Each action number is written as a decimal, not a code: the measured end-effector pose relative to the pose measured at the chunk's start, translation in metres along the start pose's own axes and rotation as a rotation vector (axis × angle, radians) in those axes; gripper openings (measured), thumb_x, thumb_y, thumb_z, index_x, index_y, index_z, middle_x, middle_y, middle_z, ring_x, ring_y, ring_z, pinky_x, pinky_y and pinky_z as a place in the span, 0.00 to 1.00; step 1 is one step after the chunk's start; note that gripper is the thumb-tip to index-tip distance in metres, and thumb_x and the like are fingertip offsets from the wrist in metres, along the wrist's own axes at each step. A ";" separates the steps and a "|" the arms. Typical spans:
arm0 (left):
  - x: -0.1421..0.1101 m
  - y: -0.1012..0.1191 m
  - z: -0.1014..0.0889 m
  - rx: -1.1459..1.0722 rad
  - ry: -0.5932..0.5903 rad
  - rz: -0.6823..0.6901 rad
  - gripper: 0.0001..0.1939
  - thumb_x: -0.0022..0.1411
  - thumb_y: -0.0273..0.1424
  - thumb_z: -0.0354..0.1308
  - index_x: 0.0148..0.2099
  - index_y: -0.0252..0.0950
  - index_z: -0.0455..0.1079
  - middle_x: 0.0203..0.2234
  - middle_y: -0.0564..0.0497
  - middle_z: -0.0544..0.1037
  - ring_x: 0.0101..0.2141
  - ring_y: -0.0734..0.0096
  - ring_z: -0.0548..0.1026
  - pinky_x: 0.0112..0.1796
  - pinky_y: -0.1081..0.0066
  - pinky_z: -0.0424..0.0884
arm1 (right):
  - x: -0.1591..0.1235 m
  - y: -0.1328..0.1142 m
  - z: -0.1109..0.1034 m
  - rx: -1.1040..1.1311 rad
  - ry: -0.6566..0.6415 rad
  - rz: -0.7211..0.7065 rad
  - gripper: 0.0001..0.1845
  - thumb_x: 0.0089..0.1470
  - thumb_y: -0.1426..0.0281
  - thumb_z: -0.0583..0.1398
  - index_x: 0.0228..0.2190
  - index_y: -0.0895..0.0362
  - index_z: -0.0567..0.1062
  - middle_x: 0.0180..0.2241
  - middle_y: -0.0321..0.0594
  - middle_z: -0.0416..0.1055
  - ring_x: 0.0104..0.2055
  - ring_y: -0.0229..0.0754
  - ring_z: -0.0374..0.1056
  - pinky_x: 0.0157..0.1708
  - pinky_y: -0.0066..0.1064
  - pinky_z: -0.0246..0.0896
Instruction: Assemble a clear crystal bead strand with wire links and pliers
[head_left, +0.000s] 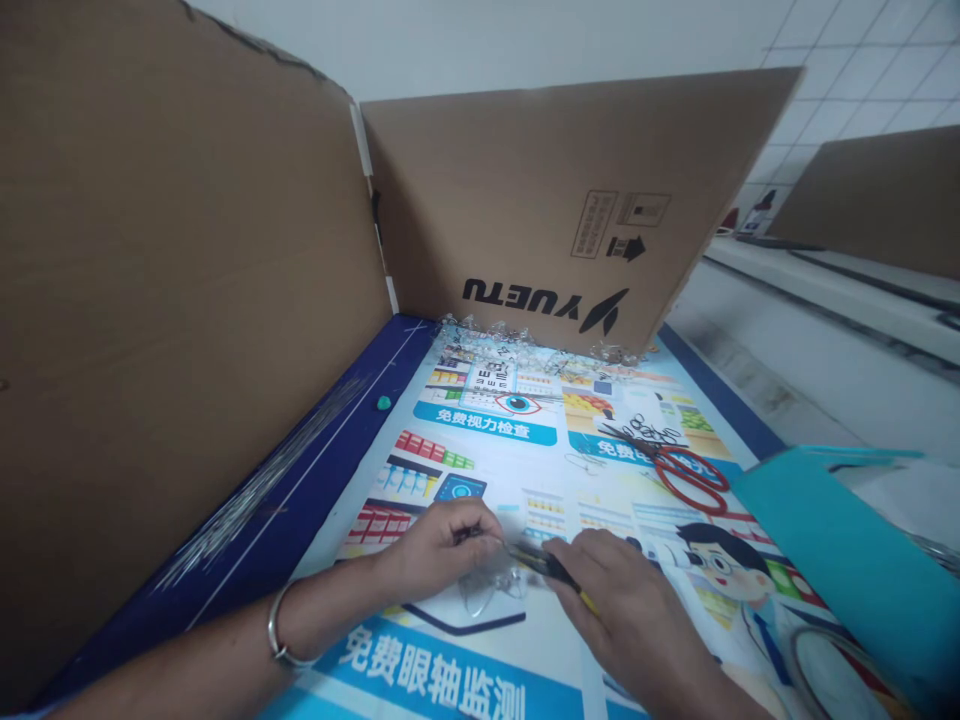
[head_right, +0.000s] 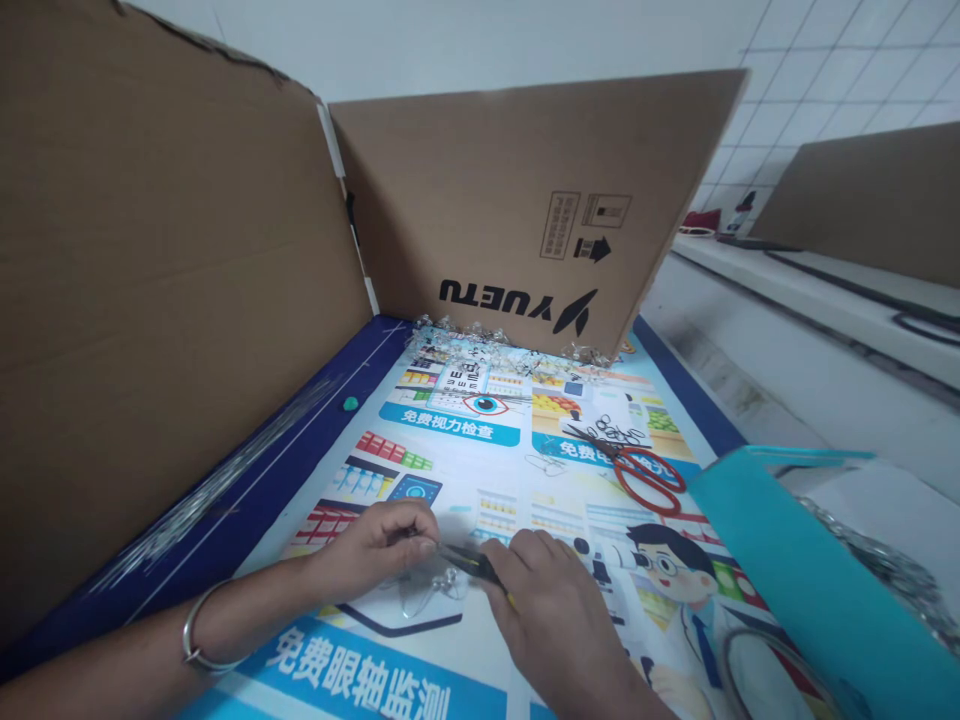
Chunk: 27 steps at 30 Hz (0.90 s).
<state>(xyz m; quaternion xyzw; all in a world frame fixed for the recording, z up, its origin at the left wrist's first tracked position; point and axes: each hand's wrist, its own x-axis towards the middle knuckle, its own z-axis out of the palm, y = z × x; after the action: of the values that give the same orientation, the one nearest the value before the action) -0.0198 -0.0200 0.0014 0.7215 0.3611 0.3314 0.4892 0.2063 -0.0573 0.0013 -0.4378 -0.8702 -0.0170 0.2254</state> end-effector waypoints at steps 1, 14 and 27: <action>0.000 0.001 0.000 0.014 0.006 0.003 0.09 0.59 0.33 0.53 0.30 0.32 0.68 0.25 0.52 0.69 0.27 0.76 0.65 0.30 0.74 0.62 | 0.001 -0.001 -0.001 -0.064 0.045 -0.039 0.13 0.59 0.69 0.48 0.40 0.56 0.70 0.29 0.42 0.68 0.32 0.43 0.63 0.32 0.33 0.57; -0.002 0.002 0.008 -0.073 0.015 -0.137 0.06 0.57 0.31 0.54 0.31 0.33 0.65 0.20 0.55 0.69 0.23 0.77 0.66 0.26 0.77 0.62 | 0.000 -0.004 0.002 -0.412 0.109 -0.160 0.14 0.55 0.77 0.51 0.42 0.61 0.71 0.27 0.43 0.65 0.29 0.44 0.59 0.30 0.37 0.48; -0.005 -0.001 0.017 -0.185 0.050 -0.226 0.10 0.57 0.35 0.55 0.28 0.34 0.62 0.16 0.56 0.68 0.19 0.78 0.66 0.23 0.77 0.62 | -0.003 -0.002 -0.003 -0.453 0.075 -0.216 0.19 0.53 0.82 0.49 0.45 0.65 0.69 0.27 0.44 0.65 0.30 0.45 0.58 0.30 0.39 0.50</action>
<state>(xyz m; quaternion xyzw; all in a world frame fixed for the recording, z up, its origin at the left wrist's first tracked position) -0.0082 -0.0317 -0.0050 0.6196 0.4200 0.3241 0.5785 0.2077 -0.0616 0.0031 -0.3808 -0.8769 -0.2517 0.1505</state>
